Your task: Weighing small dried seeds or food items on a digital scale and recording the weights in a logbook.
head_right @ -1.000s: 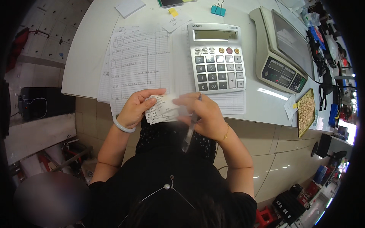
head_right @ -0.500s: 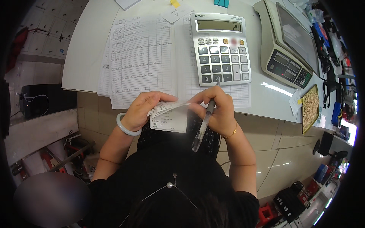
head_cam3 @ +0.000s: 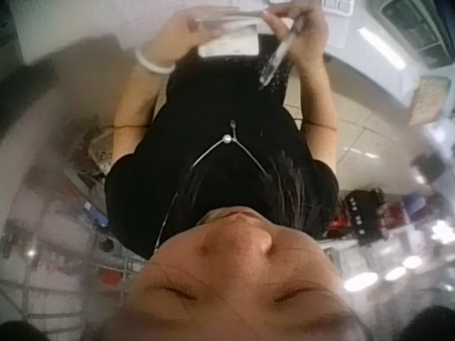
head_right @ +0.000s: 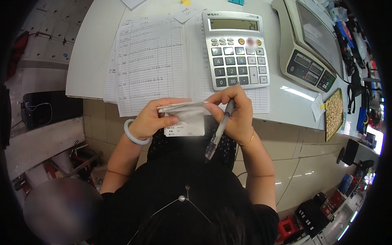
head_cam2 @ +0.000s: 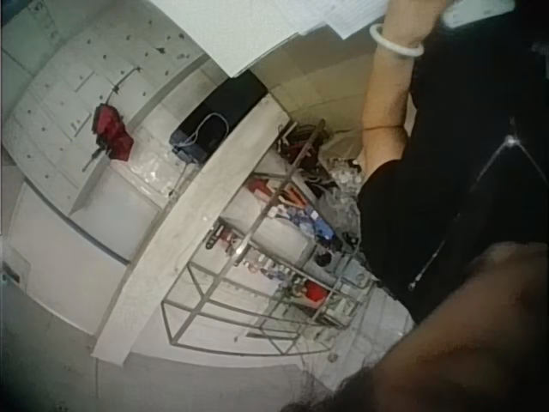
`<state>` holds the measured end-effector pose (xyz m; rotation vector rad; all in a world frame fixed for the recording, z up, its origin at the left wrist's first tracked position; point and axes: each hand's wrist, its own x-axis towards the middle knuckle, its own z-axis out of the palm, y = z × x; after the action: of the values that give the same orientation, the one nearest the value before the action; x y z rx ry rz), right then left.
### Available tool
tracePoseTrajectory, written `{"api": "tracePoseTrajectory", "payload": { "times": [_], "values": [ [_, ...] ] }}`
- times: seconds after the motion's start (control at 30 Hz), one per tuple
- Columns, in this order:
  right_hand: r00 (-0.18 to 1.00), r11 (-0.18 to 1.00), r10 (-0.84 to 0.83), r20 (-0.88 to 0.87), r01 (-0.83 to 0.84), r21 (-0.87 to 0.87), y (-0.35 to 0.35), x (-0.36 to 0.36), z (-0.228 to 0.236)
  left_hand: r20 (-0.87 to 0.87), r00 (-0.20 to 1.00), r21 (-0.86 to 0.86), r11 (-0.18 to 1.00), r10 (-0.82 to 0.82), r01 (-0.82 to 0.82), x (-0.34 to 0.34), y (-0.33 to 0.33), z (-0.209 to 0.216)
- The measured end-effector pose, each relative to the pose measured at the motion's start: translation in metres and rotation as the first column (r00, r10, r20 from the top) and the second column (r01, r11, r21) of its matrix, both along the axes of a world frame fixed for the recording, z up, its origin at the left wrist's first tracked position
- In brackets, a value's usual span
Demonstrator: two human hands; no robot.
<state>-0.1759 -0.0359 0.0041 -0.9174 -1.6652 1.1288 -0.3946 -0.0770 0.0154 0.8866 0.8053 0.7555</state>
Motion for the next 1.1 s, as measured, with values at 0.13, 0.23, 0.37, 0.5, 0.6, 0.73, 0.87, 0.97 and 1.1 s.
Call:
{"api": "tracePoseTrajectory", "payload": {
  "times": [0.13,0.23,0.37,0.5,0.6,0.73,0.87,0.97,1.1],
  "values": [
    [0.989,0.993,0.085,-0.121,-0.093,-0.067,0.0,0.0,-0.003,0.0,0.996,0.018,0.996,0.091,-0.091,0.003,-0.004,-0.007],
    [0.982,0.983,0.159,-0.102,-0.167,-0.08,-0.001,-0.001,0.002,0.07,0.988,-0.09,0.987,0.138,-0.131,0.003,-0.004,-0.004],
    [0.985,0.851,0.171,-0.017,-0.156,-0.502,-0.007,-0.005,0.002,0.039,0.998,-0.067,0.997,0.046,-0.043,0.005,-0.004,-0.007],
    [0.973,0.832,0.09,-0.21,-0.19,-0.521,-0.001,-0.007,-0.006,0.201,0.979,-0.008,1.0,-0.026,0.029,0.002,-0.004,-0.016],
    [0.923,0.747,0.176,-0.341,-0.351,-0.564,0.001,-0.005,-0.001,0.087,0.995,-0.008,0.998,0.055,-0.055,0.003,-0.004,-0.015],
    [0.93,0.713,0.147,-0.336,-0.335,-0.616,0.002,-0.005,-0.003,0.014,0.996,0.064,0.994,0.085,-0.086,0.007,-0.002,-0.012],
    [0.853,0.675,-0.071,-0.518,-0.341,-0.654,0.001,-0.009,-0.01,0.187,0.982,0.003,0.999,-0.042,0.042,0.003,0.0,-0.013],
    [0.845,0.695,-0.054,-0.532,-0.35,-0.627,0.0,-0.008,-0.01,0.249,0.965,0.021,0.997,-0.078,0.075,0.001,-0.001,-0.015],
    [0.849,0.708,-0.038,-0.527,-0.349,-0.614,0.0,-0.007,-0.01,0.196,0.976,0.015,0.995,-0.097,0.096,0.002,-0.002,-0.005]
  ]
}}
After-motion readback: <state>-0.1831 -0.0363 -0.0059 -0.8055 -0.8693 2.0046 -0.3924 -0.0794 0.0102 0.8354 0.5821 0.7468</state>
